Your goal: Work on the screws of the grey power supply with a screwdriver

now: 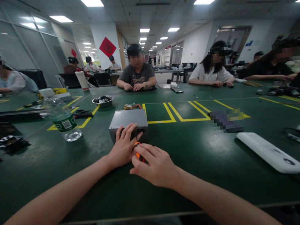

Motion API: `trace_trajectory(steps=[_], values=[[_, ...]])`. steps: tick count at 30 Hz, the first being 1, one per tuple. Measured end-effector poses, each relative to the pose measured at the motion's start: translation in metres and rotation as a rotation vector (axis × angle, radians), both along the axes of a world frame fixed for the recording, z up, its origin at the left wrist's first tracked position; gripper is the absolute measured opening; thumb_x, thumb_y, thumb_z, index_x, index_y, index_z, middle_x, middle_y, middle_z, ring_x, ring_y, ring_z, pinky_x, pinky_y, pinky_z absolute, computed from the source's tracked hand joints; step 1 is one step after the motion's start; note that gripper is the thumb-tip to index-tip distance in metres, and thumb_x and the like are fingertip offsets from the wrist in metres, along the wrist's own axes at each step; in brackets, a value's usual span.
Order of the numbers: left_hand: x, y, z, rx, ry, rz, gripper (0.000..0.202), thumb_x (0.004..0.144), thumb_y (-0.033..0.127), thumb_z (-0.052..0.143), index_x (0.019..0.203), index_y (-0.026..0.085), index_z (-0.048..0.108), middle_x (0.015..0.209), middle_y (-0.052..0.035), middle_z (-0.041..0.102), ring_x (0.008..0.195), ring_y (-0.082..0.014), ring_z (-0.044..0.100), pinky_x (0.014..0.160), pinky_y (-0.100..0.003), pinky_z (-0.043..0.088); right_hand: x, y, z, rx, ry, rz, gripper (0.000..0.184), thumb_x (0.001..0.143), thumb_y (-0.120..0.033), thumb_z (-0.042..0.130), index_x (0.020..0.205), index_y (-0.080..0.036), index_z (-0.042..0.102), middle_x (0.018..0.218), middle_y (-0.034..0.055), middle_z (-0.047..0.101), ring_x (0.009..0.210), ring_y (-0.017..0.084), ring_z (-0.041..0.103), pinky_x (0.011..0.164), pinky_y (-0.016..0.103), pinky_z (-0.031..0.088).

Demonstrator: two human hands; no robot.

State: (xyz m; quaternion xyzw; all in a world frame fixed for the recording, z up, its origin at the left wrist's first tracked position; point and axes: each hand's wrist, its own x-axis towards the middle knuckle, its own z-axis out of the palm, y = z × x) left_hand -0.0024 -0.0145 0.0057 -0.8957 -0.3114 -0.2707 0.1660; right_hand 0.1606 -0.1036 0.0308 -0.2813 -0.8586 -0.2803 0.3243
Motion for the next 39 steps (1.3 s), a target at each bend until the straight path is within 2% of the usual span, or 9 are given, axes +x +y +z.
trace_trajectory(steps=[4,10,15,19,24,29,32,35,39], values=[[0.0,0.001,0.0,0.006,0.013,0.004,0.047,0.079,0.025,0.049,0.125,0.018,0.045,0.14,-0.0165,0.026,0.132,-0.03,0.018,0.106,-0.051,0.009,0.0,-0.002,0.001,-0.07,0.004,-0.002,0.025,0.083,-0.034,0.043,0.094,-0.015,0.057,0.103,0.0165,0.058,0.101,0.027,0.054,0.076,0.039,0.05],[0.0,0.002,-0.001,-0.007,0.02,0.002,0.048,0.079,0.025,0.048,0.127,0.02,0.044,0.141,-0.0143,0.025,0.132,-0.0294,0.017,0.106,-0.051,0.008,0.005,0.001,-0.002,-0.013,-0.031,0.027,0.031,0.081,-0.018,0.049,0.112,-0.016,0.05,0.116,0.0166,0.055,0.11,0.025,0.051,0.084,0.036,0.048],[0.0,0.001,0.0,-0.023,0.019,0.0,0.047,0.078,0.024,0.05,0.125,0.017,0.046,0.141,-0.0165,0.024,0.132,-0.0308,0.018,0.107,-0.051,0.008,0.008,0.005,-0.003,0.032,-0.002,0.003,0.023,0.083,-0.027,0.054,0.105,-0.018,0.052,0.109,0.0145,0.059,0.104,0.022,0.055,0.078,0.03,0.049],[0.0,0.0,0.0,-0.01,0.014,0.0,0.047,0.079,0.022,0.048,0.125,0.017,0.045,0.14,-0.0174,0.024,0.132,-0.0307,0.017,0.106,-0.051,0.009,0.007,0.004,-0.001,-0.007,0.031,-0.024,0.029,0.086,-0.041,0.044,0.097,-0.016,0.053,0.102,0.0165,0.059,0.097,0.024,0.057,0.074,0.035,0.05],[0.001,0.001,-0.001,-0.013,0.013,-0.004,0.048,0.078,0.022,0.048,0.126,0.017,0.045,0.14,-0.0173,0.025,0.132,-0.0304,0.018,0.106,-0.051,0.009,0.005,0.002,0.001,-0.065,0.018,-0.014,0.026,0.082,-0.03,0.044,0.1,-0.014,0.052,0.113,0.0192,0.053,0.106,0.027,0.052,0.079,0.04,0.049],[0.0,0.002,0.0,-0.012,0.014,-0.016,0.049,0.077,0.025,0.051,0.126,0.018,0.045,0.141,-0.015,0.025,0.132,-0.0305,0.017,0.106,-0.052,0.008,0.006,0.004,-0.002,-0.018,-0.023,0.02,0.026,0.08,-0.018,0.053,0.106,-0.017,0.05,0.114,0.0147,0.057,0.109,0.024,0.052,0.083,0.034,0.048],[-0.001,0.001,0.0,-0.013,0.011,-0.014,0.049,0.077,0.022,0.05,0.125,0.017,0.046,0.141,-0.0152,0.024,0.132,-0.0311,0.016,0.106,-0.052,0.009,0.008,0.004,-0.002,0.019,-0.005,-0.01,0.027,0.08,-0.019,0.056,0.107,-0.019,0.05,0.111,0.0142,0.059,0.106,0.022,0.055,0.081,0.031,0.049],[-0.001,0.001,-0.001,-0.017,-0.001,-0.015,0.048,0.076,0.019,0.05,0.124,0.017,0.047,0.141,-0.0158,0.024,0.132,-0.0313,0.017,0.106,-0.052,0.009,0.011,0.004,0.001,0.042,0.057,-0.06,0.018,0.082,-0.023,0.055,0.099,-0.018,0.051,0.103,0.0145,0.062,0.095,0.02,0.06,0.075,0.03,0.05],[0.0,0.0,-0.002,-0.016,-0.024,-0.025,0.049,0.075,0.019,0.05,0.124,0.016,0.048,0.142,-0.016,0.024,0.131,-0.0318,0.019,0.106,-0.053,0.01,0.011,0.004,0.003,0.005,0.108,-0.075,0.017,0.083,-0.024,0.049,0.098,-0.015,0.048,0.099,0.0161,0.061,0.091,0.022,0.06,0.071,0.033,0.051]])
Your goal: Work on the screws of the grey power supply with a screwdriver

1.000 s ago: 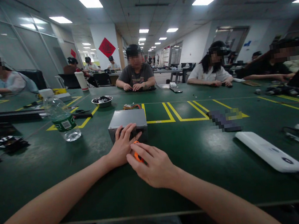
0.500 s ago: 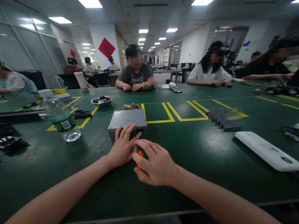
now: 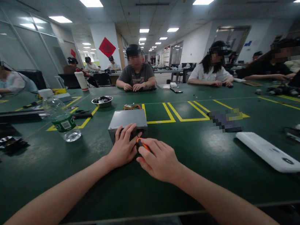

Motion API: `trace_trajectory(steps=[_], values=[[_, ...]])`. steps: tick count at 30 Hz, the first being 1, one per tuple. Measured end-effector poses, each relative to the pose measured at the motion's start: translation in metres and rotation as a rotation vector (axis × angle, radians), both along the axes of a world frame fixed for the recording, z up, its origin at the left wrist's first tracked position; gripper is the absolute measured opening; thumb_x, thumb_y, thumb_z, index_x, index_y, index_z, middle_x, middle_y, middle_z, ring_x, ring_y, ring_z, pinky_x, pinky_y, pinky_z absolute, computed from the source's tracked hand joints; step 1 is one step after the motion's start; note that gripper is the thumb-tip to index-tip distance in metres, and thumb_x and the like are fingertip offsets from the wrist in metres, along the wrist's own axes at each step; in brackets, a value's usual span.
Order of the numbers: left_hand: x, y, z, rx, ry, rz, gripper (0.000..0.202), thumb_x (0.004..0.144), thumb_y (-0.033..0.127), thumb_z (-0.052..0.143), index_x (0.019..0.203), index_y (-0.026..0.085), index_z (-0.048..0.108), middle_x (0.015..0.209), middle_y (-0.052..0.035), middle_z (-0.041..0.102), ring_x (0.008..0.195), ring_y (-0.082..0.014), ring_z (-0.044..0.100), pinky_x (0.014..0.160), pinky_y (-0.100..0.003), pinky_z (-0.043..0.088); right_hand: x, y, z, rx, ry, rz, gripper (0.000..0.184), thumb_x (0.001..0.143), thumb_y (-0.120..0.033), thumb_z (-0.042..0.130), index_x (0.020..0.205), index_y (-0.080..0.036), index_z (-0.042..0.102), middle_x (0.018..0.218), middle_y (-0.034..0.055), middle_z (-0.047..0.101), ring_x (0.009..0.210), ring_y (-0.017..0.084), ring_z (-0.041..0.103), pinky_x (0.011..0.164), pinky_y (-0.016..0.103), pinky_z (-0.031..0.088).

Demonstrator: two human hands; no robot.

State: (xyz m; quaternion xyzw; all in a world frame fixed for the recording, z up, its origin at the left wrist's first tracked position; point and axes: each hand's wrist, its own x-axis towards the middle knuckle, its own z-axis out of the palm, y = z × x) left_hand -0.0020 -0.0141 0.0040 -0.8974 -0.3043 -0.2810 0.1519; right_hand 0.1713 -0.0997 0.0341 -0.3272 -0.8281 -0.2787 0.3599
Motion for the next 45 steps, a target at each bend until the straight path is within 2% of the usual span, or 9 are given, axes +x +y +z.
trace_trajectory(steps=[5,10,12,16,19,27,33,40,45], values=[[0.0009,0.0001,0.0,-0.008,-0.017,-0.007,0.047,0.075,0.018,0.049,0.122,0.017,0.049,0.141,-0.0155,0.027,0.131,-0.0316,0.02,0.106,-0.054,0.011,-0.0013,0.0004,-0.0009,0.022,-0.025,0.035,0.024,0.08,-0.014,0.05,0.103,-0.015,0.046,0.107,0.0164,0.06,0.1,0.02,0.058,0.079,0.032,0.05],[0.0003,0.0001,0.0002,0.003,-0.005,-0.002,0.048,0.075,0.018,0.05,0.123,0.017,0.049,0.14,-0.0158,0.027,0.131,-0.0313,0.02,0.106,-0.053,0.011,0.0036,0.002,0.0,0.067,-0.045,-0.051,0.018,0.083,-0.023,0.054,0.1,-0.017,0.049,0.101,0.0136,0.064,0.079,0.015,0.064,0.068,0.025,0.05],[0.0002,0.0003,0.0,0.006,0.0,-0.003,0.049,0.074,0.017,0.05,0.123,0.017,0.048,0.14,-0.0158,0.026,0.131,-0.0312,0.019,0.106,-0.053,0.011,0.0049,0.0021,0.0008,0.049,-0.025,-0.06,0.018,0.083,-0.025,0.054,0.098,-0.016,0.05,0.098,0.0135,0.064,0.079,0.017,0.064,0.067,0.027,0.051],[0.0002,0.0007,-0.0004,0.002,-0.007,-0.003,0.049,0.075,0.018,0.05,0.123,0.017,0.048,0.141,-0.0157,0.025,0.131,-0.0318,0.019,0.106,-0.054,0.01,0.0028,0.0017,0.0007,-0.03,-0.018,0.006,0.02,0.082,-0.018,0.048,0.102,-0.014,0.048,0.11,0.0182,0.058,0.105,0.023,0.056,0.081,0.035,0.05],[-0.0003,0.001,0.0001,-0.007,-0.002,-0.011,0.049,0.075,0.019,0.05,0.124,0.017,0.047,0.141,-0.0153,0.025,0.131,-0.0315,0.019,0.106,-0.053,0.01,0.0016,0.002,-0.0022,-0.05,-0.094,0.029,0.027,0.081,-0.011,0.047,0.107,-0.015,0.048,0.122,0.0194,0.051,0.116,0.024,0.048,0.087,0.035,0.047],[-0.0009,0.0005,0.0007,-0.003,0.004,-0.01,0.051,0.074,0.018,0.05,0.125,0.017,0.047,0.141,-0.0154,0.025,0.131,-0.0313,0.019,0.106,-0.054,0.01,0.0042,0.0018,-0.0005,0.041,-0.051,-0.05,0.013,0.082,-0.02,0.052,0.095,-0.018,0.049,0.1,0.0135,0.063,0.09,0.018,0.062,0.07,0.027,0.052],[0.0002,-0.0004,0.0009,-0.007,0.002,0.001,0.049,0.075,0.018,0.05,0.124,0.017,0.048,0.141,-0.0154,0.026,0.131,-0.0309,0.02,0.106,-0.053,0.011,0.0021,0.0018,-0.0016,0.025,-0.057,-0.01,0.024,0.08,-0.011,0.047,0.104,-0.016,0.046,0.115,0.018,0.054,0.105,0.02,0.055,0.079,0.032,0.05],[0.0,-0.0002,0.0016,-0.014,0.002,-0.012,0.05,0.074,0.016,0.049,0.124,0.017,0.047,0.141,-0.0163,0.026,0.131,-0.0311,0.02,0.106,-0.053,0.011,0.0043,0.0013,-0.0016,0.046,-0.067,-0.07,0.009,0.083,-0.019,0.051,0.092,-0.018,0.052,0.098,0.0122,0.062,0.083,0.016,0.062,0.066,0.025,0.051],[-0.0002,-0.0003,0.0022,-0.014,0.004,-0.009,0.05,0.075,0.016,0.049,0.124,0.017,0.047,0.141,-0.0159,0.026,0.131,-0.031,0.02,0.106,-0.053,0.011,0.0004,-0.0003,-0.0012,0.05,-0.072,-0.044,0.018,0.082,-0.011,0.047,0.098,-0.016,0.052,0.107,0.0157,0.058,0.099,0.019,0.058,0.075,0.028,0.051]])
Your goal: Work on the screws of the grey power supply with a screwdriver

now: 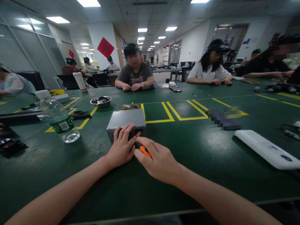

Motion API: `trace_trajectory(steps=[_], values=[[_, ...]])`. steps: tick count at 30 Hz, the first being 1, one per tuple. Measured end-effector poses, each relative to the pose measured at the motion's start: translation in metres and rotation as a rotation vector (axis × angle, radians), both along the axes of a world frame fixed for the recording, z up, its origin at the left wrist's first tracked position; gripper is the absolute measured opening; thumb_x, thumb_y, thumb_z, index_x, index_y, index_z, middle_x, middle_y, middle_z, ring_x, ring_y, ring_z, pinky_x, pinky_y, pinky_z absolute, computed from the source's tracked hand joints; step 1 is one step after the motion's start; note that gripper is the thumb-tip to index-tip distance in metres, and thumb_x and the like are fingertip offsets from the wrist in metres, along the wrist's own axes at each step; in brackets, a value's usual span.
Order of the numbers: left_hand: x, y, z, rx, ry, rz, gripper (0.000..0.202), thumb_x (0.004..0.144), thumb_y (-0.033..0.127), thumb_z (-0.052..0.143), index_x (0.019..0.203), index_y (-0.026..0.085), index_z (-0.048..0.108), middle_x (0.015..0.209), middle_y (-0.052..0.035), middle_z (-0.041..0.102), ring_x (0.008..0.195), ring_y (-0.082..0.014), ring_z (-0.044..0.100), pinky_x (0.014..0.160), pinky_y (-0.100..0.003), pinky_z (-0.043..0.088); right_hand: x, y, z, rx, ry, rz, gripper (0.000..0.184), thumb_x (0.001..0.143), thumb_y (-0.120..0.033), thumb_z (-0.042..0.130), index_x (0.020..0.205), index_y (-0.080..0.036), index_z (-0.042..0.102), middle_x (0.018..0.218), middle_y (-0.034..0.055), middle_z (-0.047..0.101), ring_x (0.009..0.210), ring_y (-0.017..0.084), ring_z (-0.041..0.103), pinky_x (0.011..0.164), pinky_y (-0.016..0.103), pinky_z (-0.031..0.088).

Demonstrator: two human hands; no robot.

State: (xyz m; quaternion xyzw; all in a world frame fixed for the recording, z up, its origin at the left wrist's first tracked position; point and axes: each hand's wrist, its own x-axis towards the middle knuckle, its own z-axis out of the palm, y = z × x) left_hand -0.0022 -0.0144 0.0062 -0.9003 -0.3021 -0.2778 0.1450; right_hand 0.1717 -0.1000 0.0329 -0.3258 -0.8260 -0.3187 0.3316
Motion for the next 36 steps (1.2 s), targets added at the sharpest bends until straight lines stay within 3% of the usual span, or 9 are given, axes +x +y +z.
trace_trajectory(steps=[3,8,14,18,25,31,36], values=[[0.0003,-0.0004,0.0005,-0.007,-0.005,0.001,0.048,0.075,0.016,0.048,0.123,0.017,0.048,0.14,-0.0156,0.027,0.131,-0.0306,0.021,0.106,-0.053,0.01,-0.0004,-0.0003,-0.0019,0.011,-0.057,0.026,0.022,0.081,-0.009,0.047,0.101,-0.017,0.053,0.106,0.0141,0.059,0.103,0.019,0.057,0.078,0.027,0.05],[0.0006,-0.0006,0.0005,-0.006,-0.012,-0.005,0.05,0.074,0.017,0.049,0.124,0.017,0.047,0.14,-0.0155,0.027,0.131,-0.0315,0.02,0.106,-0.054,0.01,0.0026,0.0013,-0.003,0.016,-0.027,-0.028,0.013,0.081,-0.015,0.052,0.092,-0.02,0.055,0.101,0.0101,0.062,0.093,0.016,0.06,0.074,0.025,0.051],[0.0003,0.0003,-0.0011,0.009,0.001,0.009,0.05,0.075,0.017,0.049,0.125,0.018,0.046,0.141,-0.0143,0.026,0.131,-0.0294,0.02,0.106,-0.053,0.011,-0.0007,-0.0006,-0.0008,-0.03,-0.01,0.012,0.018,0.081,-0.012,0.048,0.098,-0.015,0.053,0.109,0.0169,0.057,0.103,0.02,0.057,0.078,0.03,0.051],[0.0005,0.0005,-0.0014,0.007,-0.005,0.005,0.05,0.075,0.017,0.05,0.124,0.018,0.047,0.141,-0.015,0.026,0.131,-0.0313,0.019,0.106,-0.053,0.011,-0.0009,-0.0008,-0.0023,-0.029,-0.055,0.015,0.025,0.082,-0.008,0.045,0.104,-0.017,0.053,0.11,0.0144,0.059,0.104,0.018,0.057,0.08,0.027,0.05],[0.0007,0.0003,-0.0013,-0.003,-0.02,-0.002,0.05,0.073,0.017,0.05,0.124,0.018,0.048,0.141,-0.0141,0.026,0.131,-0.0312,0.02,0.106,-0.053,0.01,0.0032,0.0007,0.0,-0.019,0.019,-0.02,0.014,0.08,-0.012,0.052,0.093,-0.016,0.056,0.101,0.013,0.062,0.092,0.018,0.062,0.075,0.026,0.052],[0.0007,0.001,-0.0014,0.012,0.005,0.011,0.05,0.075,0.018,0.049,0.125,0.018,0.046,0.141,-0.0146,0.026,0.132,-0.0299,0.019,0.106,-0.053,0.01,-0.0004,-0.0014,0.0007,-0.08,-0.037,0.044,0.022,0.082,-0.009,0.045,0.102,-0.015,0.052,0.115,0.0172,0.055,0.111,0.022,0.051,0.085,0.033,0.049],[0.0007,0.0012,-0.0001,0.007,0.012,0.012,0.049,0.075,0.018,0.049,0.124,0.018,0.046,0.141,-0.0152,0.025,0.131,-0.03,0.02,0.106,-0.052,0.01,0.0016,0.0006,-0.0027,-0.014,-0.066,0.043,0.027,0.083,-0.009,0.045,0.107,-0.02,0.051,0.113,0.0131,0.058,0.108,0.019,0.054,0.08,0.027,0.05]])
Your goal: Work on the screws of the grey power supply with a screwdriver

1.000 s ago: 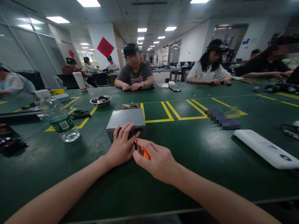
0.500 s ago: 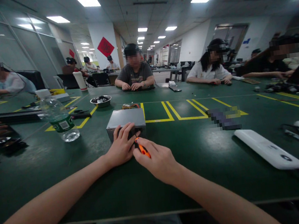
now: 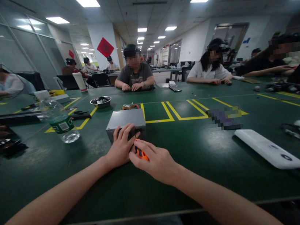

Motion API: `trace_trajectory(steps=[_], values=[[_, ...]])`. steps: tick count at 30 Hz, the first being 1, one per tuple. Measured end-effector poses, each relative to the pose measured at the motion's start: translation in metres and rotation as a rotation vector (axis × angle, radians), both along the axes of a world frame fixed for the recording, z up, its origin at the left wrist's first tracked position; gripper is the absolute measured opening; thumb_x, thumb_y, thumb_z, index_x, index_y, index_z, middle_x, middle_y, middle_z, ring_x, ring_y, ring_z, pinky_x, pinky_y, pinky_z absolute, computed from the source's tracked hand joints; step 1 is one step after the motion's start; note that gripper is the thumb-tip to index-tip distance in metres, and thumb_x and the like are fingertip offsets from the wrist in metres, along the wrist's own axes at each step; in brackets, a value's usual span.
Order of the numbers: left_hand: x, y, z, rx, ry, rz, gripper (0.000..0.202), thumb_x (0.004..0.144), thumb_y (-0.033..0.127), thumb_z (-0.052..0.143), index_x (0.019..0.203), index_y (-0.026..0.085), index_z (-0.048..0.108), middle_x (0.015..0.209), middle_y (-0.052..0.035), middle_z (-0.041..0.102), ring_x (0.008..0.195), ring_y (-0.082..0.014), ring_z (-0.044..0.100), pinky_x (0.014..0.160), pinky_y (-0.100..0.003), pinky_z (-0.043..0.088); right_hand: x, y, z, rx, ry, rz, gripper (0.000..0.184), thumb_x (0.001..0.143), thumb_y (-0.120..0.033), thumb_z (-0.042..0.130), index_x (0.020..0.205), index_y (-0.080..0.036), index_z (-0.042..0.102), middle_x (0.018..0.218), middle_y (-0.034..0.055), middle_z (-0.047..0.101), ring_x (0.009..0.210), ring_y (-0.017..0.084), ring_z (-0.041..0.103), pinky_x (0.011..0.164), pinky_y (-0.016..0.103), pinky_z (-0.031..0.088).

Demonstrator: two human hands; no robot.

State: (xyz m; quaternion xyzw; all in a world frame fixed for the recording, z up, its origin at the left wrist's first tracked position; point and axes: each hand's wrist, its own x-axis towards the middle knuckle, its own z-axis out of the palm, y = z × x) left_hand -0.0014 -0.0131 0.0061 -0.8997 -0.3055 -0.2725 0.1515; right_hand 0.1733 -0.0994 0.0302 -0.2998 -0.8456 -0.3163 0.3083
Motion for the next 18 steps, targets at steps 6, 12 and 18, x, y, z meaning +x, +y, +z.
trace_trajectory(steps=[6,12,18], values=[[-0.0004,-0.0011,-0.0009,-0.005,-0.02,-0.017,0.05,0.074,0.017,0.049,0.124,0.018,0.046,0.141,-0.0153,0.026,0.131,-0.0307,0.02,0.106,-0.053,0.01,0.0023,0.0001,0.0049,-0.014,0.123,-0.026,0.008,0.081,-0.016,0.052,0.089,-0.016,0.055,0.095,0.0116,0.063,0.087,0.017,0.062,0.075,0.027,0.051],[0.0003,-0.0006,-0.0011,0.0,-0.012,0.008,0.05,0.075,0.017,0.05,0.124,0.02,0.046,0.141,-0.0141,0.027,0.132,-0.0297,0.021,0.106,-0.052,0.01,-0.0027,-0.0019,0.0015,-0.04,-0.003,-0.005,0.022,0.08,-0.011,0.048,0.101,-0.015,0.053,0.11,0.0163,0.058,0.105,0.021,0.056,0.08,0.029,0.049],[-0.0001,-0.0012,-0.0004,0.009,0.001,0.007,0.05,0.074,0.018,0.05,0.124,0.018,0.046,0.141,-0.0156,0.026,0.132,-0.0305,0.02,0.106,-0.052,0.01,0.0003,-0.0002,0.0007,0.001,0.055,-0.056,0.014,0.081,-0.014,0.053,0.095,-0.016,0.054,0.101,0.0121,0.063,0.091,0.017,0.061,0.076,0.026,0.05]])
